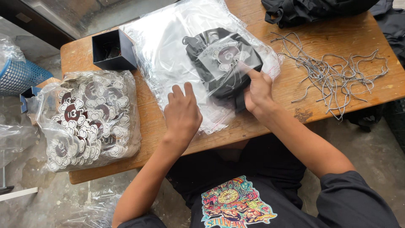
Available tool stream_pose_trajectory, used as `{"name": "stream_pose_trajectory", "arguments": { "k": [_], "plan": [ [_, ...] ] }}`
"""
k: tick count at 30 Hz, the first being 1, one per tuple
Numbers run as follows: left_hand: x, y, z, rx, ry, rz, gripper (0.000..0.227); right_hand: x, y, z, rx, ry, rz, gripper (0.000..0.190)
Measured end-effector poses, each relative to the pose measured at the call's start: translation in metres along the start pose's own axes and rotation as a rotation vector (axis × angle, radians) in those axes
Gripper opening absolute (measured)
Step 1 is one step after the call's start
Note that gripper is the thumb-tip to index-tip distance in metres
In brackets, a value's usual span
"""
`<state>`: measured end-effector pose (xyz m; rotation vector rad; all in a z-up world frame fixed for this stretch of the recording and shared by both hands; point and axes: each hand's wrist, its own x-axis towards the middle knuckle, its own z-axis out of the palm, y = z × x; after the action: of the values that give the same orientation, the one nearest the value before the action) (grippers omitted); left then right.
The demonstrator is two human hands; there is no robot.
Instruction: The person attaches stickers and metal chains to black pouches and then places each pouch inside a clear plastic bag.
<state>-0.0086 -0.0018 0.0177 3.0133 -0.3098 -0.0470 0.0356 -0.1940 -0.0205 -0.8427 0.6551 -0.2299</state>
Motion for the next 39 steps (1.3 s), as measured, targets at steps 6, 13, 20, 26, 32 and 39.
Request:
{"name": "stream_pose_trajectory", "arguments": {
  "k": [6,13,20,26,32,39],
  "plan": [
    [-0.011,-0.001,-0.008,-0.189,0.163,0.036,0.036,-0.035,-0.010,0.013,-0.529,-0.198,-0.112,0.043],
    [-0.018,0.004,-0.011,-0.379,0.206,0.105,0.035,-0.037,-0.022,0.036,-0.576,-0.266,-0.180,0.038],
    [-0.023,-0.012,-0.014,-0.483,0.220,0.040,0.030,0.029,0.024,0.037,-0.494,-0.252,-0.107,0.068],
    [-0.030,-0.034,-0.019,-0.486,0.299,-0.004,0.025,0.072,0.050,0.021,-0.598,-0.343,0.190,0.088],
    [-0.035,-0.030,-0.024,-0.481,0.348,-0.017,0.022,0.009,0.035,0.038,-0.400,-0.118,-0.101,0.038],
    [-0.038,-0.040,-0.021,-0.481,0.355,-0.018,0.023,-0.038,0.026,0.026,-0.301,-0.366,-0.508,0.070]
  ]
}}
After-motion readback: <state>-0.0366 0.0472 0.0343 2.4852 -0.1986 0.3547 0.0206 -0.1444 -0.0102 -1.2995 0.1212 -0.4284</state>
